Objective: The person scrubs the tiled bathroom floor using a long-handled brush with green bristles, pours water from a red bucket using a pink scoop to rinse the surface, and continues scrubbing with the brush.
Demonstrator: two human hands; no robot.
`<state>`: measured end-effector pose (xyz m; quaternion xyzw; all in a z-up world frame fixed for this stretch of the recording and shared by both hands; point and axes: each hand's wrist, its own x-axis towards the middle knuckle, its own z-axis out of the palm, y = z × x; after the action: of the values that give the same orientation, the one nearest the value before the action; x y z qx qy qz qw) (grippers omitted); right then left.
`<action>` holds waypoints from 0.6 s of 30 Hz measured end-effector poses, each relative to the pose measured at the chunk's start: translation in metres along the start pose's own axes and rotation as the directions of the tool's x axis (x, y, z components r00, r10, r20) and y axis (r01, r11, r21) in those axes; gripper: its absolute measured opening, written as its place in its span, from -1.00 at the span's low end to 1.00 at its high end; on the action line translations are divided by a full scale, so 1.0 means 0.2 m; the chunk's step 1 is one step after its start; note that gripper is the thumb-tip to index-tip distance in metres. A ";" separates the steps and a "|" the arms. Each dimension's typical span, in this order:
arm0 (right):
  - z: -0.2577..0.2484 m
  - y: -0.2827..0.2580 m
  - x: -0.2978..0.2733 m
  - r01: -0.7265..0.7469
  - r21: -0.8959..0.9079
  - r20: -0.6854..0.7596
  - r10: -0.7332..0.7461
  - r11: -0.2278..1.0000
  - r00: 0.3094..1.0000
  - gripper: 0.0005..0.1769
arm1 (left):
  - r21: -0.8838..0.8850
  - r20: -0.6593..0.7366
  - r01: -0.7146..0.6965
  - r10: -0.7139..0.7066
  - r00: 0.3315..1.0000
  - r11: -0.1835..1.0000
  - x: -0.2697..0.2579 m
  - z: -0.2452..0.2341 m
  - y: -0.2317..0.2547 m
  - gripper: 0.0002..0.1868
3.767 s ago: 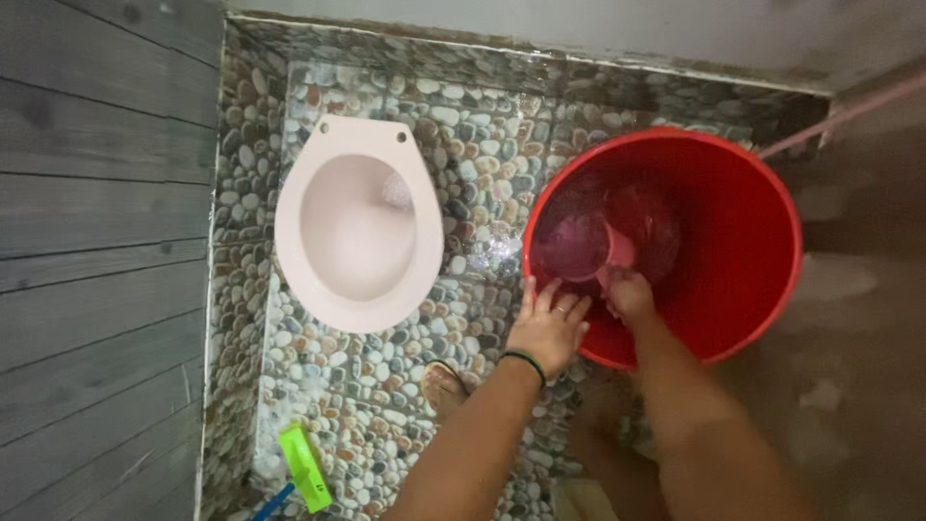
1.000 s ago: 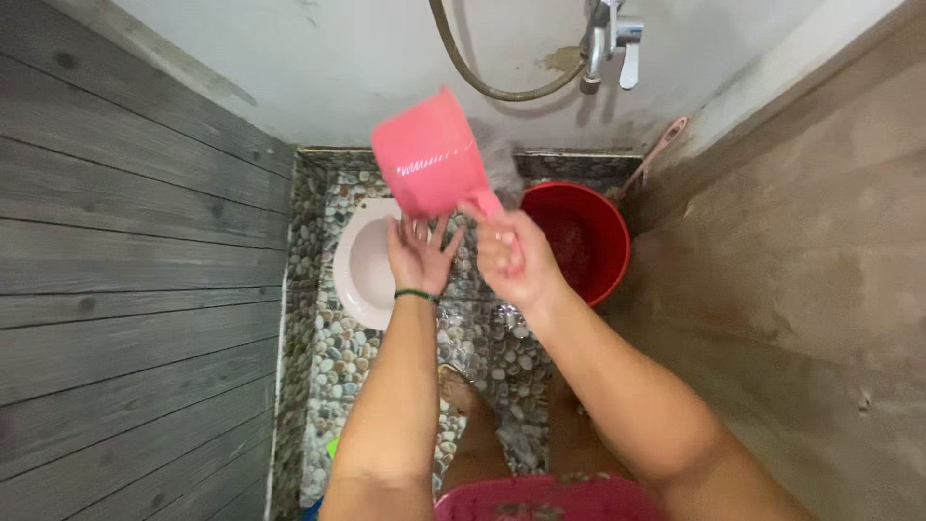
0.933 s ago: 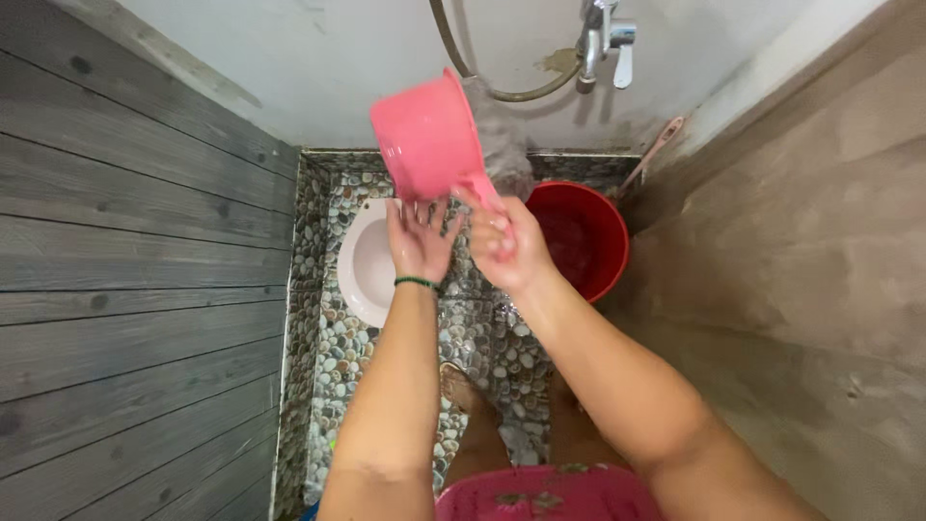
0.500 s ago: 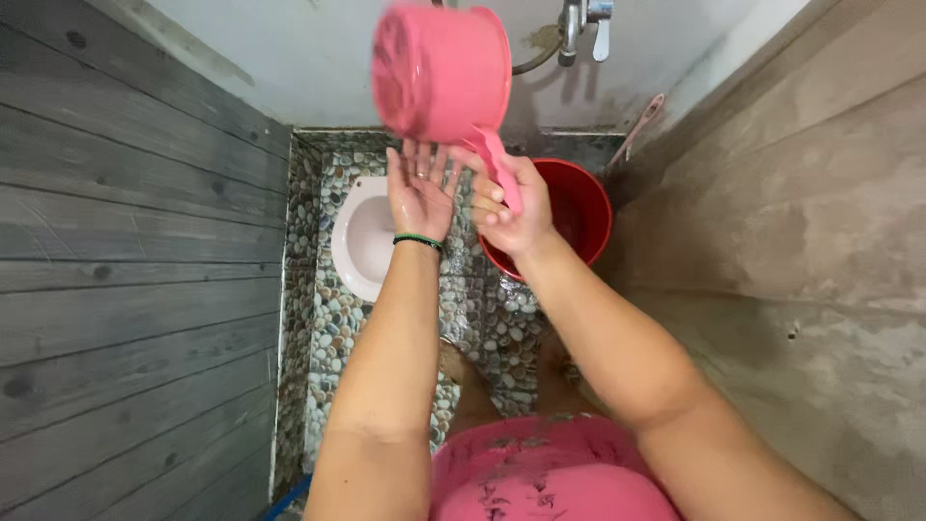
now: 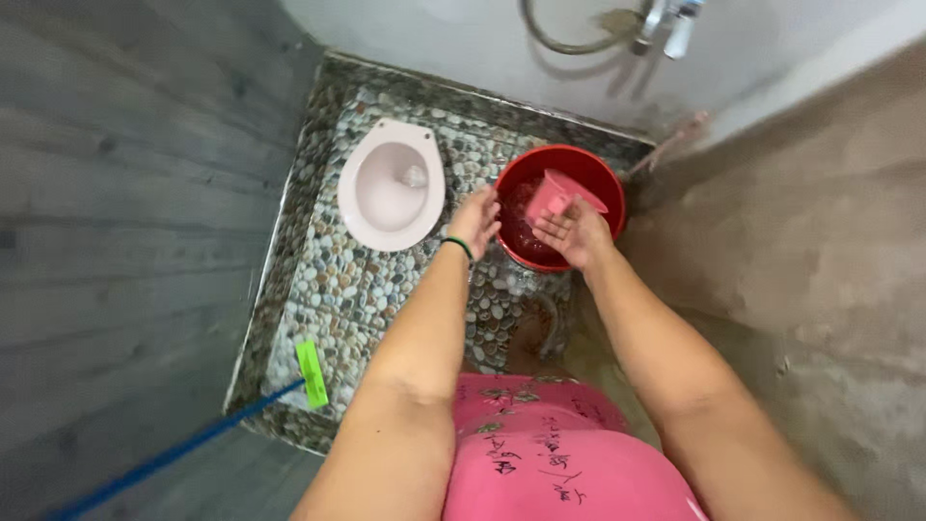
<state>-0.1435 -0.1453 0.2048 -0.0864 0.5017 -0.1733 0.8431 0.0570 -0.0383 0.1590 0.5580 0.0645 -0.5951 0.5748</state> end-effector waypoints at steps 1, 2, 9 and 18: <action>0.04 -0.01 -0.02 -0.014 -0.082 0.002 0.014 0.997 1.000 -0.62 | 0.013 -0.024 -0.004 0.005 1.000 1.000 -0.01 0.02 -0.01 -0.42; 0.09 -0.02 -0.03 -0.029 -0.170 0.004 0.030 0.985 1.000 -0.56 | 0.020 -0.051 -0.010 0.011 0.999 1.000 -0.02 0.03 -0.01 -0.44; 0.53 0.26 0.01 0.012 -0.513 0.234 0.126 0.858 0.964 -0.61 | 0.043 0.002 -0.069 0.069 0.998 0.997 -0.10 -0.27 -0.10 -0.72; 1.20 0.69 0.00 0.045 -0.772 0.396 0.424 0.635 0.814 -0.69 | -0.172 -0.470 -0.373 0.257 0.845 0.912 -0.22 -0.95 0.15 -0.67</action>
<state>0.0945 -0.0236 0.2755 -0.4162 0.2724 0.1760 0.8495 0.1793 0.1153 0.1394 0.6007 0.1752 -0.3378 0.7032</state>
